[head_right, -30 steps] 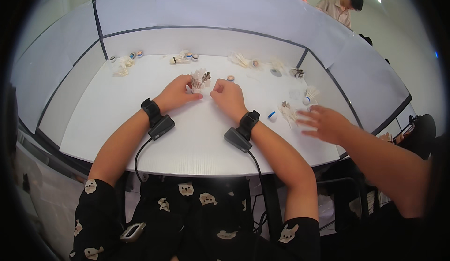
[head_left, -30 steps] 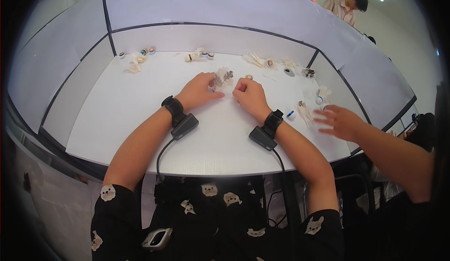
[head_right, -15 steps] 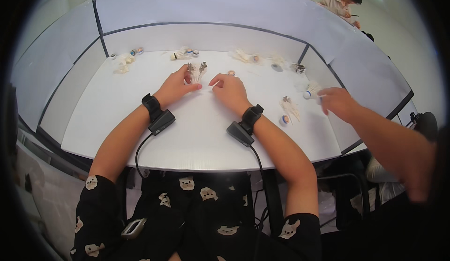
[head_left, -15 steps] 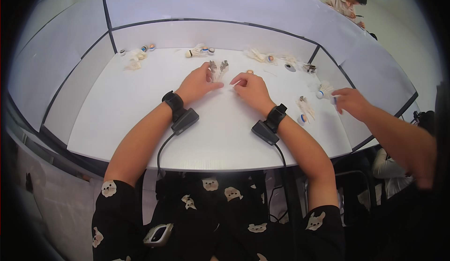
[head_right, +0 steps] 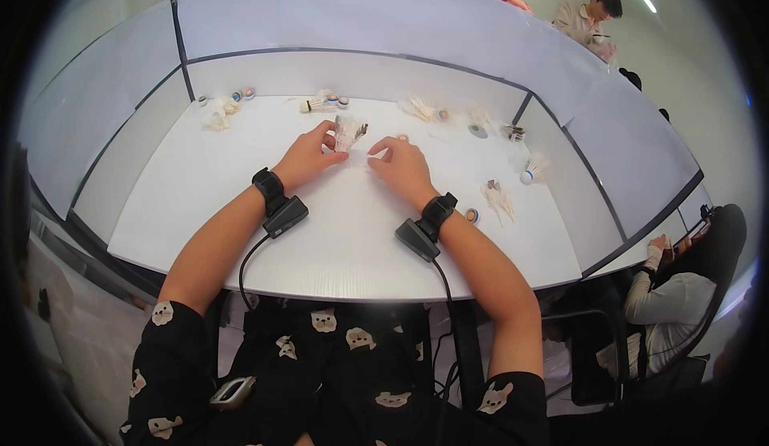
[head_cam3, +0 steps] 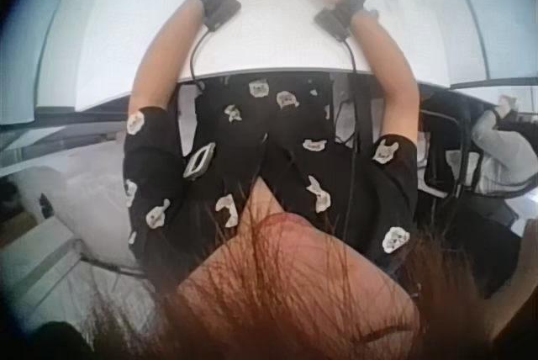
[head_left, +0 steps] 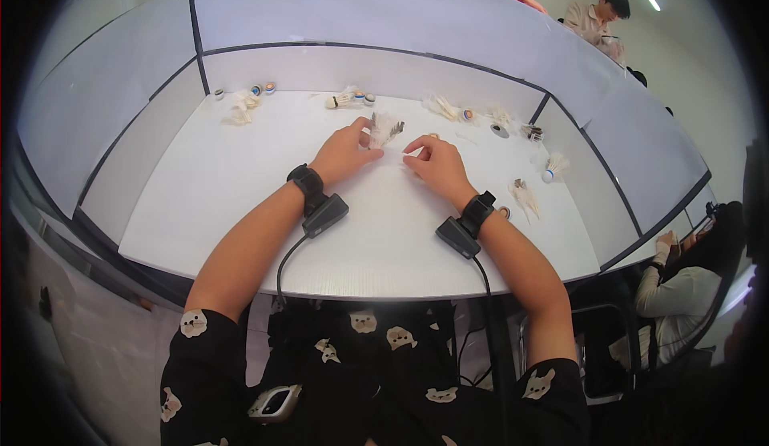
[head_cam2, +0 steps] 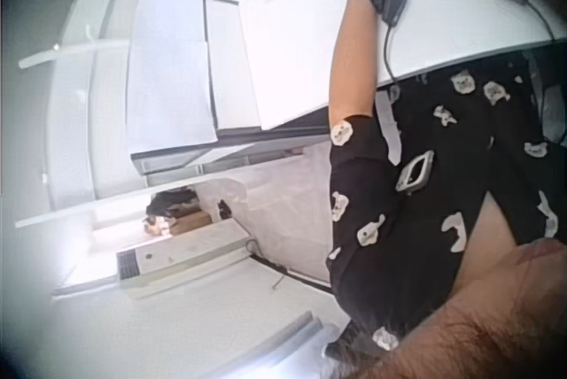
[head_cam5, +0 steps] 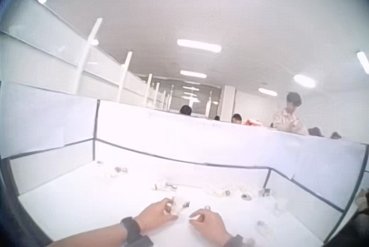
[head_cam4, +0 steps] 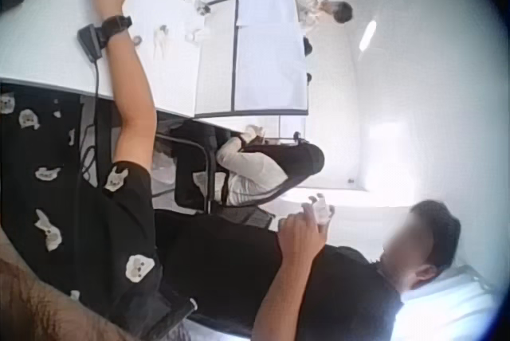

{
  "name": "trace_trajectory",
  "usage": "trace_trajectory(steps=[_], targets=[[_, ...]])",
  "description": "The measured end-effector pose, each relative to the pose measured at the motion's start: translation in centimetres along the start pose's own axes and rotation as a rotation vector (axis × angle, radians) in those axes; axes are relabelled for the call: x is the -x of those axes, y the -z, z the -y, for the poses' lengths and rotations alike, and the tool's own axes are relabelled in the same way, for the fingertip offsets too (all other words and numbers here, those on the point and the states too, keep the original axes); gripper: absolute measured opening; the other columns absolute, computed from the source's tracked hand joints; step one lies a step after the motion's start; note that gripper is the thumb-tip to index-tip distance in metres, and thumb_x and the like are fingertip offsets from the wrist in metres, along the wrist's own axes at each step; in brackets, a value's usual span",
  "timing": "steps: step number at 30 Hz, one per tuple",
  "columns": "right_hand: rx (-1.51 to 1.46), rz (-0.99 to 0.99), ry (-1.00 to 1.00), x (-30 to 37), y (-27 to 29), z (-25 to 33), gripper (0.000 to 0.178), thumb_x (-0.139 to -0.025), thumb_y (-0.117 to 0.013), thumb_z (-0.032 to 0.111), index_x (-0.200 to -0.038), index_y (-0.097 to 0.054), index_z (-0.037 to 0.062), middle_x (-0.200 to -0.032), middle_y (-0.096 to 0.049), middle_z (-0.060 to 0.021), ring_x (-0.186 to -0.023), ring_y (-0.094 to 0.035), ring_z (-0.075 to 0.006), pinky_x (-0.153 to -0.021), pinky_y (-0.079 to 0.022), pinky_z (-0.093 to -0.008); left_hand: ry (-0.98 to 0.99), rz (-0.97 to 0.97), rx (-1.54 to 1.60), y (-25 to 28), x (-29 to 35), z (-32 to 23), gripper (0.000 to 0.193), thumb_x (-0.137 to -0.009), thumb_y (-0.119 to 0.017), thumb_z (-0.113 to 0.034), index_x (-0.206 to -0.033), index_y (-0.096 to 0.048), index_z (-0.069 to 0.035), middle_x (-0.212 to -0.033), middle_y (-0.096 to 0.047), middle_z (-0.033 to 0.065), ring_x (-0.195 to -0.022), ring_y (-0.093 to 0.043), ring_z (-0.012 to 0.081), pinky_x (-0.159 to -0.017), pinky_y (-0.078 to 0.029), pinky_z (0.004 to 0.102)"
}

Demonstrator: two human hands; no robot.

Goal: The person is assembling shuttlecocks by inserting feathers into a base and adjusting them.

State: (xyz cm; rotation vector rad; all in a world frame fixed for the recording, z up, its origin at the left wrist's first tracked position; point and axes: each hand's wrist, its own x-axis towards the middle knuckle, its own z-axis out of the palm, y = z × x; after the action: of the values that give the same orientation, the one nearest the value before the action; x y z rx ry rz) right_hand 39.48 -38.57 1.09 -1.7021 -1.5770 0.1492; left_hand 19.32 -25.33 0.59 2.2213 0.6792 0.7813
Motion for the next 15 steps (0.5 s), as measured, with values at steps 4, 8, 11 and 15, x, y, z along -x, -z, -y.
trace_trajectory(steps=[4,8,11,15], targets=[[0.065,0.0,-0.05,0.1,1.2,1.2,0.017,-0.086,-0.076,0.018,-0.099,-0.075,0.0072,-0.067,-0.068,-0.0029,-0.06,-0.065,-0.0117,-0.057,-0.048,-0.027,-0.068,-0.033,-0.097,-0.4,-0.3,0.8,0.057,-0.086,-0.079,-0.03,-0.132,-0.054,-0.005,-0.11,-0.07,0.0147,-0.102,-0.065,0.0276,-0.089,-0.051,0.0384],[0.111,0.011,-0.082,0.1,3.5,2.5,0.017,-0.088,-0.074,0.02,-0.098,-0.074,0.0058,-0.068,-0.07,-0.0025,-0.06,-0.066,-0.0119,-0.057,-0.048,-0.0264,-0.075,-0.053,-0.134,-0.2,0.4,0.4,0.056,-0.085,-0.079,-0.033,-0.129,-0.057,-0.006,-0.109,-0.068,0.0129,-0.105,-0.062,0.0275,-0.091,-0.051,0.039],[0.006,0.023,-0.206,-0.7,6.6,1.6,0.021,-0.087,-0.075,0.019,-0.1,-0.072,0.0033,-0.073,-0.072,-0.0065,-0.063,-0.068,-0.0126,-0.06,-0.051,-0.0257,-0.028,-0.036,-0.125,0.0,0.4,-0.1,0.051,-0.086,-0.078,-0.032,-0.126,-0.059,-0.007,-0.11,-0.068,0.0095,-0.105,-0.06,0.0255,-0.091,-0.05,0.0383],[0.242,-0.015,-0.273,1.1,11.8,0.1,0.038,-0.081,-0.082,0.027,-0.106,-0.071,0.0012,-0.08,-0.072,-0.0133,-0.072,-0.071,-0.02,-0.071,-0.056,-0.0315,-0.075,-0.039,-0.112,0.2,0.8,0.0,0.047,-0.087,-0.077,-0.033,-0.124,-0.059,-0.008,-0.11,-0.067,0.0083,-0.105,-0.06,0.0247,-0.092,-0.05,0.0382]])
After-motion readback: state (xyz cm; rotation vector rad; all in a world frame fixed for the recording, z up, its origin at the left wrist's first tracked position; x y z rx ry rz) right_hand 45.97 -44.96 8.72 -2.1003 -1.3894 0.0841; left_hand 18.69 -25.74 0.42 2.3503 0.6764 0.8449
